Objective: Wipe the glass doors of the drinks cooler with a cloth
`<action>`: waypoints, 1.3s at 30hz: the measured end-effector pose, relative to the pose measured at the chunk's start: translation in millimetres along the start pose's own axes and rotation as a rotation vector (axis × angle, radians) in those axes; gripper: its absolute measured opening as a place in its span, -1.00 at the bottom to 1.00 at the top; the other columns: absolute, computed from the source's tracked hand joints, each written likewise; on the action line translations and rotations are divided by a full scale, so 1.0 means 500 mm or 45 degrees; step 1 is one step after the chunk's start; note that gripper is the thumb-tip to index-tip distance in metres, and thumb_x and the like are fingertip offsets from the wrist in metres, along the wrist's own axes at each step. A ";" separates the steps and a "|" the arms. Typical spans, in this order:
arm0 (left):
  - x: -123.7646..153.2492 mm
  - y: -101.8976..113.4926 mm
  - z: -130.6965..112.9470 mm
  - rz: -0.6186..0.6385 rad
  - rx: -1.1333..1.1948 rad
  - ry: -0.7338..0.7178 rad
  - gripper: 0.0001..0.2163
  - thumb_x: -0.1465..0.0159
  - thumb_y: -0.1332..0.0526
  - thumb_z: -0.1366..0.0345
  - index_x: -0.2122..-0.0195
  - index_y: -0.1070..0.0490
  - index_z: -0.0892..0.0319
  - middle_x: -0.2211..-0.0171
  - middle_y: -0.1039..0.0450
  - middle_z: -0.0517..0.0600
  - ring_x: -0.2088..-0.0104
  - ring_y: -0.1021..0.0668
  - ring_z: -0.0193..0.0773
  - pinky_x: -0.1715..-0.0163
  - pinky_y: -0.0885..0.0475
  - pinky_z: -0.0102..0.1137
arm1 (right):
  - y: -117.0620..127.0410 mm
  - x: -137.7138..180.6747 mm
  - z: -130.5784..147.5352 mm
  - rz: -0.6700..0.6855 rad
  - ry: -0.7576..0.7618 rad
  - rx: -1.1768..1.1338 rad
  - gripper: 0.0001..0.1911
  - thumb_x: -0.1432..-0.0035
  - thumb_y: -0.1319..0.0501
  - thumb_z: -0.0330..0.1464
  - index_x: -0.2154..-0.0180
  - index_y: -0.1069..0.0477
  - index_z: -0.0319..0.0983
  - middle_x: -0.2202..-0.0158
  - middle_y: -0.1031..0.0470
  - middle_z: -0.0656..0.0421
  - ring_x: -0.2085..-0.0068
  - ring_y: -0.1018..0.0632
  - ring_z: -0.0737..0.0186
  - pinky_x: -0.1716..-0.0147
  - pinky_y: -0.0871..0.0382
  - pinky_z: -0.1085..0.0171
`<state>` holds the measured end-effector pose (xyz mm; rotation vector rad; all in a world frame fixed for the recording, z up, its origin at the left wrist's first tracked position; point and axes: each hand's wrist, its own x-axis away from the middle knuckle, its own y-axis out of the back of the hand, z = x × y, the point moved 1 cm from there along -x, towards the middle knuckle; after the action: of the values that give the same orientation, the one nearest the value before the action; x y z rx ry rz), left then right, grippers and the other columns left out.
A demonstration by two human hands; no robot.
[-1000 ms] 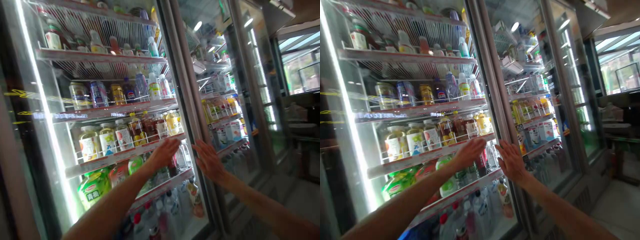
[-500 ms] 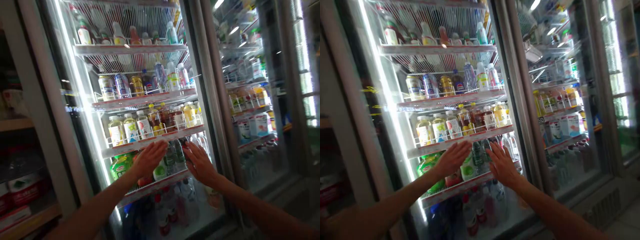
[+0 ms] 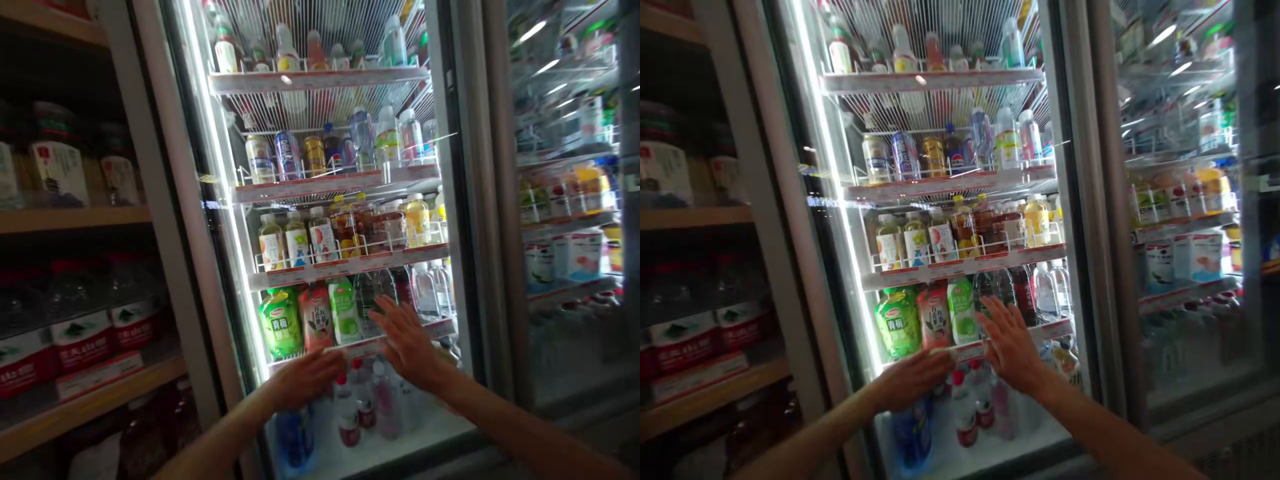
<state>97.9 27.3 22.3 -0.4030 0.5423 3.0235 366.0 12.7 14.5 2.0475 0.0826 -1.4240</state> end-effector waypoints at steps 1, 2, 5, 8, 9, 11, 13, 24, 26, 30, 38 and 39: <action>0.013 -0.002 -0.015 0.022 0.018 -0.077 -0.64 -0.29 0.00 0.25 -0.10 -0.28 0.10 -0.29 0.03 -0.10 -0.30 -0.02 -0.26 -0.29 0.10 -0.25 | -0.001 0.003 0.004 0.019 0.014 0.000 -0.53 -0.17 0.01 -0.43 -0.14 -0.22 -0.23 -0.23 -0.18 -0.02 -0.27 -0.15 0.04 -0.16 -0.09 -0.07; 0.025 -0.001 -0.016 0.036 0.023 -0.097 -0.64 -0.29 0.00 0.25 -0.10 -0.28 0.08 -0.30 0.03 -0.11 -0.30 -0.02 -0.27 -0.29 0.11 -0.26 | -0.002 0.006 0.006 0.029 0.017 -0.001 -0.52 -0.17 0.01 -0.43 -0.14 -0.22 -0.21 -0.23 -0.18 -0.01 -0.27 -0.15 0.05 -0.16 -0.09 -0.07; 0.044 0.019 0.047 0.011 -0.037 0.228 -0.60 -0.27 -0.01 0.32 -0.15 -0.21 0.10 -0.26 -0.08 -0.04 -0.30 0.00 -0.26 -0.29 0.19 -0.16 | -0.004 0.012 0.002 0.015 -0.033 0.004 -0.53 -0.18 0.01 -0.41 -0.13 -0.22 -0.22 -0.23 -0.18 -0.02 -0.26 -0.16 0.05 -0.16 -0.10 -0.07; 0.055 0.037 0.090 -0.047 -0.135 0.647 -0.61 -0.26 -0.03 0.40 -0.14 -0.22 0.13 -0.22 -0.15 0.03 -0.31 0.03 -0.24 -0.28 0.19 -0.11 | -0.010 0.019 0.000 0.027 -0.073 -0.005 -0.55 -0.19 0.01 -0.41 -0.12 -0.23 -0.25 -0.24 -0.16 -0.03 -0.27 -0.15 0.03 -0.15 -0.10 -0.08; 0.058 0.038 0.079 -0.044 -0.122 0.608 -0.62 -0.27 -0.02 0.40 -0.12 -0.24 0.14 -0.23 -0.13 0.03 -0.31 0.03 -0.24 -0.28 0.19 -0.13 | -0.013 0.023 0.002 0.041 -0.068 -0.010 -0.55 -0.18 0.01 -0.41 -0.12 -0.23 -0.25 -0.24 -0.16 -0.03 -0.27 -0.15 0.03 -0.15 -0.10 -0.08; 0.064 0.033 0.037 -0.010 -0.027 0.279 -0.65 -0.28 0.00 0.34 -0.09 -0.28 0.12 -0.27 -0.04 -0.04 -0.31 0.03 -0.26 -0.29 0.18 -0.20 | -0.020 0.031 0.009 0.058 -0.033 -0.014 -0.54 -0.17 0.00 -0.43 -0.12 -0.23 -0.24 -0.24 -0.17 -0.02 -0.27 -0.16 0.03 -0.14 -0.11 -0.08; 0.071 0.026 0.011 0.024 0.053 0.008 -0.66 -0.29 0.00 0.28 -0.08 -0.30 0.09 -0.28 0.02 -0.11 -0.30 -0.02 -0.28 -0.29 0.15 -0.26 | -0.025 0.036 0.017 0.051 0.008 -0.004 -0.54 -0.15 -0.01 -0.44 -0.11 -0.25 -0.23 -0.23 -0.19 -0.01 -0.27 -0.16 0.03 -0.14 -0.12 -0.08; 0.020 0.009 0.022 -0.060 -0.058 0.243 -0.56 -0.27 -0.04 0.29 -0.19 -0.15 0.17 -0.30 0.06 0.00 -0.29 -0.04 -0.17 -0.26 0.03 -0.24 | -0.016 0.058 0.009 -0.011 0.000 0.105 -0.46 -0.13 -0.02 -0.45 -0.17 -0.18 -0.22 -0.25 -0.16 0.03 -0.30 -0.09 0.06 -0.16 -0.12 -0.06; -0.016 -0.014 -0.016 0.017 -0.046 -0.007 -0.58 -0.28 -0.03 0.22 -0.17 -0.18 0.14 -0.31 0.08 -0.04 -0.29 -0.05 -0.22 -0.26 0.03 -0.31 | -0.011 0.078 -0.010 -0.005 -0.029 0.137 -0.46 -0.14 -0.02 -0.44 -0.18 -0.17 -0.20 -0.26 -0.15 0.03 -0.30 -0.10 0.06 -0.15 -0.14 -0.05; -0.114 -0.033 0.020 -0.024 -0.068 0.207 -0.59 -0.30 -0.01 0.17 -0.16 -0.20 0.11 -0.29 -0.01 -0.03 -0.30 -0.03 -0.20 -0.28 0.11 -0.21 | 0.006 0.116 -0.061 -0.012 -0.120 0.139 -0.48 -0.17 -0.02 -0.40 -0.19 -0.16 -0.18 -0.28 -0.10 0.04 -0.30 -0.08 0.05 -0.18 -0.10 -0.08; -0.239 -0.090 -0.049 -0.020 0.067 -0.053 -0.59 -0.30 0.02 0.23 -0.17 -0.18 0.16 -0.31 0.08 -0.04 -0.30 -0.03 -0.21 -0.27 0.08 -0.28 | 0.035 0.189 -0.127 0.037 -0.257 0.208 -0.49 -0.18 -0.02 -0.39 -0.18 -0.16 -0.21 -0.28 -0.10 0.04 -0.31 -0.06 0.06 -0.18 -0.10 -0.04; -0.260 -0.097 -0.048 -0.027 0.071 -0.013 -0.59 -0.30 0.02 0.25 -0.18 -0.17 0.15 -0.31 0.07 -0.04 -0.30 -0.03 -0.21 -0.26 0.06 -0.26 | 0.041 0.198 -0.137 0.031 -0.281 0.216 -0.49 -0.18 -0.02 -0.40 -0.18 -0.17 -0.20 -0.28 -0.10 0.05 -0.30 -0.07 0.06 -0.18 -0.10 -0.04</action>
<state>233.7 65.0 18.3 -0.3874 0.6159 2.9806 471.1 3.2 -46.8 2.0008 -0.1605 -1.6812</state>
